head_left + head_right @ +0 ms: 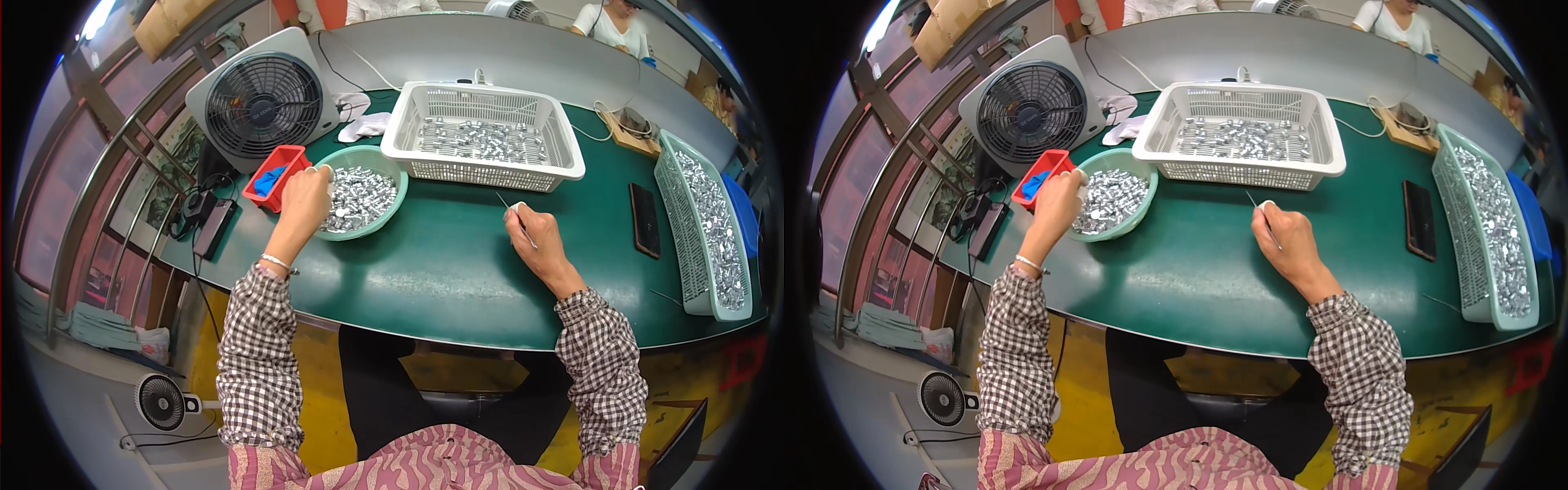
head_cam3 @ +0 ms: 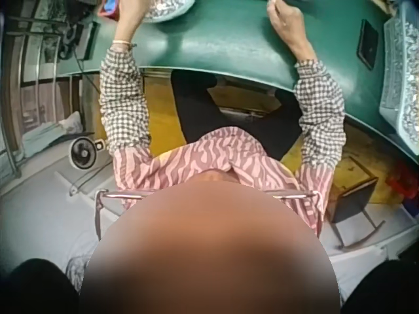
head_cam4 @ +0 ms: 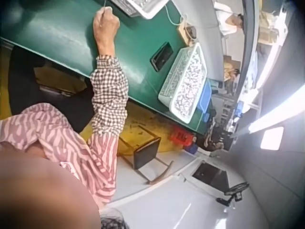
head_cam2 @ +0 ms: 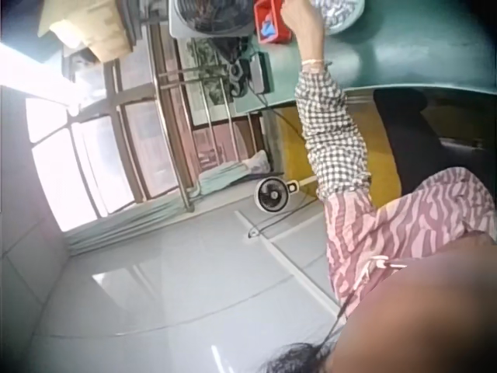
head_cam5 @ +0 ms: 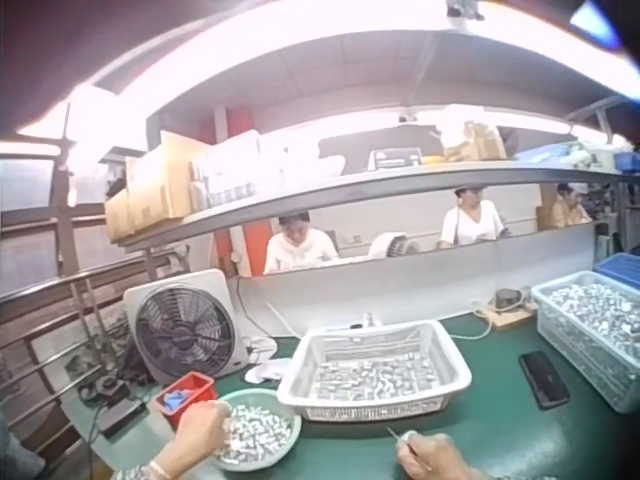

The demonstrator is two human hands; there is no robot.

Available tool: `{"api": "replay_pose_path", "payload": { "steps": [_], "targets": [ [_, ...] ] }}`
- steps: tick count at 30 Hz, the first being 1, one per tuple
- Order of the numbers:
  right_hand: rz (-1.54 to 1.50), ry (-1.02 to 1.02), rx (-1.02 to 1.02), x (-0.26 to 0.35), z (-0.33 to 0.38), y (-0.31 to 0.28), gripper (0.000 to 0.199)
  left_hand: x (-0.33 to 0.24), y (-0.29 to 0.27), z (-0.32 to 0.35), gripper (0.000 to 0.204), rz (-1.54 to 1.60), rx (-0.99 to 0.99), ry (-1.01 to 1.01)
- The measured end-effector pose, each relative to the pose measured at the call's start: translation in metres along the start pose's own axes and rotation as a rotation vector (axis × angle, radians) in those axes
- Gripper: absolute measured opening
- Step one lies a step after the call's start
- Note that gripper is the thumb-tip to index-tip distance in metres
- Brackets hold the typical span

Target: Trimming excess material from small white industrial components using a hand-held scraping tool.

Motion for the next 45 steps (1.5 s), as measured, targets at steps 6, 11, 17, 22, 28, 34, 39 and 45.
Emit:
{"api": "replay_pose_path", "payload": {
  "steps": [6, 11, 17, 22, 28, 34, 39, 45],
  "targets": [
    [0.021, -0.012, 0.000, -0.003, 0.004, -0.002, 0.018, -0.110, -0.019, 0.008, 0.024, 1.542, 0.335, -0.124],
    [0.002, 0.009, -0.051, 0.001, 0.001, -0.005, 0.018, -0.175, 0.034, 0.003, 0.025, 2.086, 0.596, -0.258],
    [-0.060, 0.007, -0.140, 0.002, 0.002, -0.007, 0.016, -0.200, 0.066, -0.013, 0.022, 2.250, 0.549, -0.430],
    [-0.016, -0.065, -0.097, 0.011, 0.004, -0.009, 0.017, -0.196, 0.079, -0.013, 0.024, 2.289, 0.491, -0.432],
    [-0.024, -0.133, -0.048, 0.019, 0.005, -0.006, 0.019, -0.196, 0.073, -0.012, 0.027, 2.147, 0.490, -0.276],
    [-0.016, -0.129, -0.061, 0.021, 0.005, -0.007, 0.021, -0.200, 0.072, -0.010, 0.030, 2.160, 0.515, -0.264],
    [-0.013, -0.109, -0.063, 0.019, 0.005, -0.007, 0.021, -0.202, 0.067, -0.009, 0.030, 2.169, 0.519, -0.251],
    [-0.009, -0.094, -0.059, 0.019, 0.005, -0.007, 0.020, -0.204, 0.067, -0.009, 0.031, 2.274, 0.573, -0.231]
  ]
}}
Point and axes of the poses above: each hand's wrist, its own z-axis away from the middle knuckle, its own y-axis out of the palm, x = y × z, the point moved 6 cm from there along -z, towards the middle knuckle, and after that the axes turned 2 degrees about y, right-handed, at the moved point
